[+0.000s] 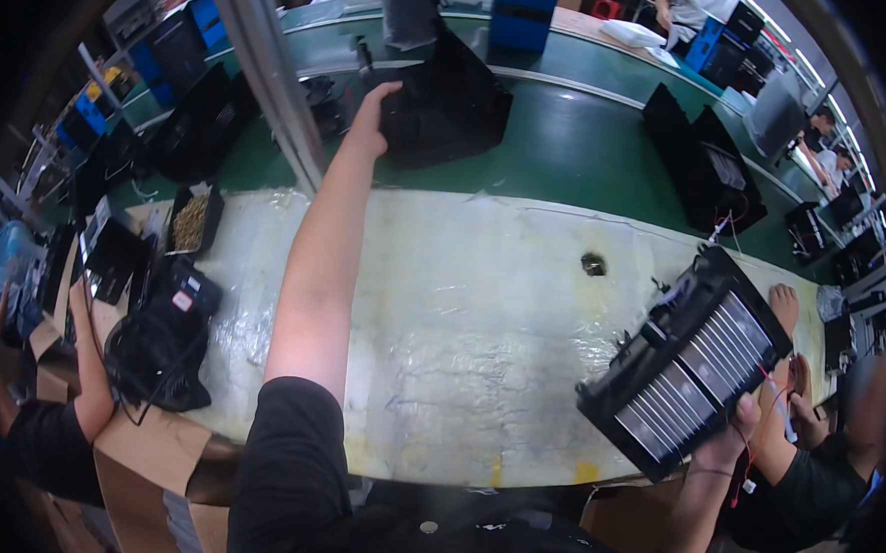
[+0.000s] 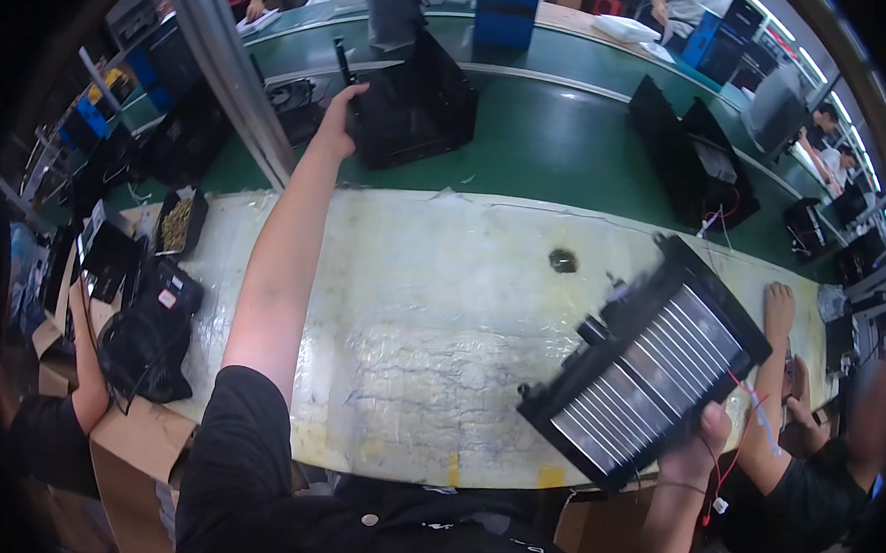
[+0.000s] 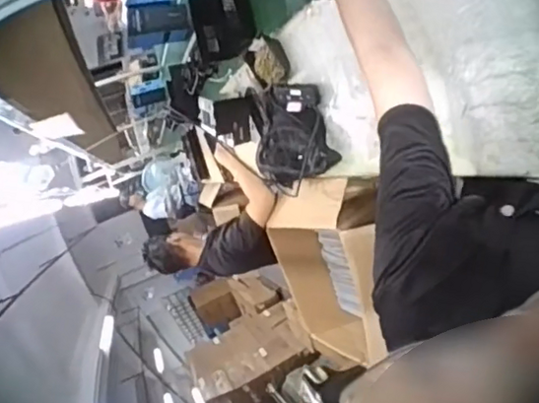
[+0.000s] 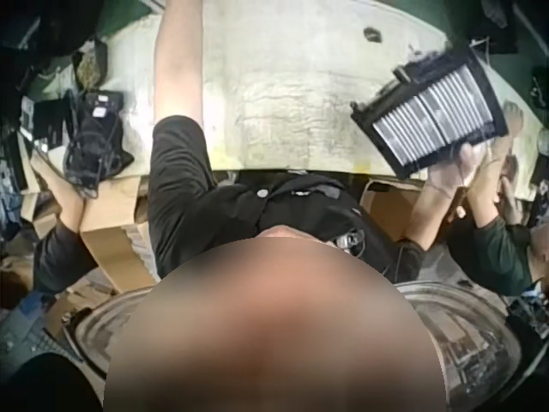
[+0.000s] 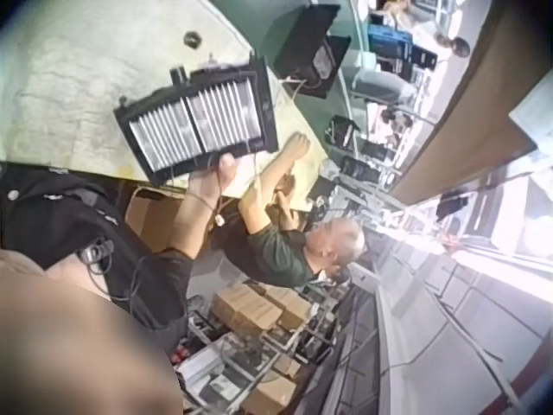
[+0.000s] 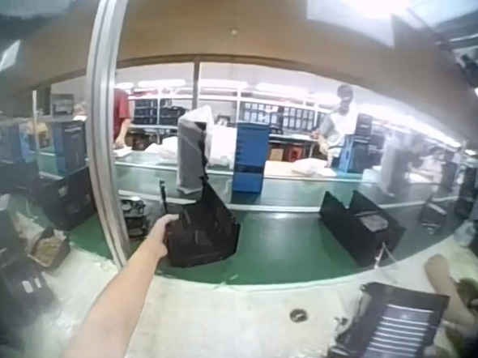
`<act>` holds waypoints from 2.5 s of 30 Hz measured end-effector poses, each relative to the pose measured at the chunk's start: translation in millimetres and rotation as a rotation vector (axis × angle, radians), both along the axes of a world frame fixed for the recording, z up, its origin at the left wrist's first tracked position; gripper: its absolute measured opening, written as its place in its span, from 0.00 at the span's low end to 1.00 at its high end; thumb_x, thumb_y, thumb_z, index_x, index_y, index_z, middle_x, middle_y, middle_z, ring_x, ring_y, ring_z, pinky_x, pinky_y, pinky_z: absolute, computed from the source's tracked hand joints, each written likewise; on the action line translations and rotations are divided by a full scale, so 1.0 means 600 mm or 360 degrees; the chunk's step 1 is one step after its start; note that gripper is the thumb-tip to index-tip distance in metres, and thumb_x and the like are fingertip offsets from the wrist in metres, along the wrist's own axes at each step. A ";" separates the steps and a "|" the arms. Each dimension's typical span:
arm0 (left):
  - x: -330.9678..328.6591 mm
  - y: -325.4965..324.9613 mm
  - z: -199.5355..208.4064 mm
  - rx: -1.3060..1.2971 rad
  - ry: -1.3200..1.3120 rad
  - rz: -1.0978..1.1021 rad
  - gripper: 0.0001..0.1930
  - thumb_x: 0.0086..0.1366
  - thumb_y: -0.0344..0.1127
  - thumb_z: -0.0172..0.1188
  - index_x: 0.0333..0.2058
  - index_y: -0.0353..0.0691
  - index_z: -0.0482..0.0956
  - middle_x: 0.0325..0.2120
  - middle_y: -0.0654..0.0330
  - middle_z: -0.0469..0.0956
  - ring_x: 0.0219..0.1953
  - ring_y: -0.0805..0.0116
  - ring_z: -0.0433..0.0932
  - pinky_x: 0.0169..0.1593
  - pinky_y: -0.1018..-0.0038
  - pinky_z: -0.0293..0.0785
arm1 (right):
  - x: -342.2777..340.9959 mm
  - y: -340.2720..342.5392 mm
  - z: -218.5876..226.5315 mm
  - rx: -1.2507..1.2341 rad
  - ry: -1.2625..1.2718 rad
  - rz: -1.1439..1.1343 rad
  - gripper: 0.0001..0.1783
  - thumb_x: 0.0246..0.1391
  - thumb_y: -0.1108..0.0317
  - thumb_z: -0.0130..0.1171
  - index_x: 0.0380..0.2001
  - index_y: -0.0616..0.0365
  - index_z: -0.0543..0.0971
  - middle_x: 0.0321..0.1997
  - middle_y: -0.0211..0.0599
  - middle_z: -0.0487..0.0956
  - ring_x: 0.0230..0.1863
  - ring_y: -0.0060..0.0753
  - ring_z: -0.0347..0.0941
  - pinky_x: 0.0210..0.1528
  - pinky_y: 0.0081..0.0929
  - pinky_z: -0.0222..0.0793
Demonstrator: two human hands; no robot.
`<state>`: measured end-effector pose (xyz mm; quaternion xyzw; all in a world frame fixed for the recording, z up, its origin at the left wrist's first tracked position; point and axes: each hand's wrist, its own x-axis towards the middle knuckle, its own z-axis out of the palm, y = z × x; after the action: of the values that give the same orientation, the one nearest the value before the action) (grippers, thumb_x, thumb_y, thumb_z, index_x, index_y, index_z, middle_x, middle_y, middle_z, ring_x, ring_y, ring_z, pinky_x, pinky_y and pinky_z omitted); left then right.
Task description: Assembling components of an electronic device, including connecting wires and organizing parts on a production line.
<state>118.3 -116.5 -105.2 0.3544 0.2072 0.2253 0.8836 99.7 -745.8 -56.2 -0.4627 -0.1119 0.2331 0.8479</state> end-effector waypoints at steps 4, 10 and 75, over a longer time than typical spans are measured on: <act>0.042 0.020 -0.002 0.0144 0.0048 0.0161 0.13 0.46 0.32 0.62 0.32 0.39 0.73 0.29 0.58 0.72 0.31 0.60 0.76 0.36 0.64 0.77 | -0.068 -0.020 0.001 0.0361 0.0210 -0.0099 0.40 0.51 0.50 0.58 0.63 0.61 0.63 0.61 0.48 0.70 0.58 0.50 0.70 0.60 0.47 0.68; -0.006 -0.173 0.123 0.0211 0.0056 0.0209 0.10 0.47 0.32 0.60 0.30 0.39 0.74 0.27 0.59 0.74 0.31 0.63 0.76 0.37 0.68 0.77 | -0.134 -0.029 -0.014 0.0435 0.0369 -0.0018 0.49 0.47 0.48 0.64 0.66 0.62 0.58 0.65 0.50 0.66 0.63 0.50 0.65 0.64 0.51 0.63; -0.471 -0.618 0.006 -0.0153 0.0035 0.0382 0.46 0.50 0.37 0.70 0.64 0.38 0.54 0.55 0.56 0.66 0.56 0.63 0.68 0.61 0.68 0.64 | -0.208 0.077 -0.117 0.0205 0.0832 0.0152 0.36 0.45 0.60 0.55 0.58 0.67 0.69 0.54 0.55 0.75 0.54 0.51 0.74 0.60 0.49 0.68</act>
<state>-164.3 -487.0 -101.7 0.2866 0.2684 0.3155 0.8639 -25.3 -699.6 -126.3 -0.3263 0.0744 0.3767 0.8638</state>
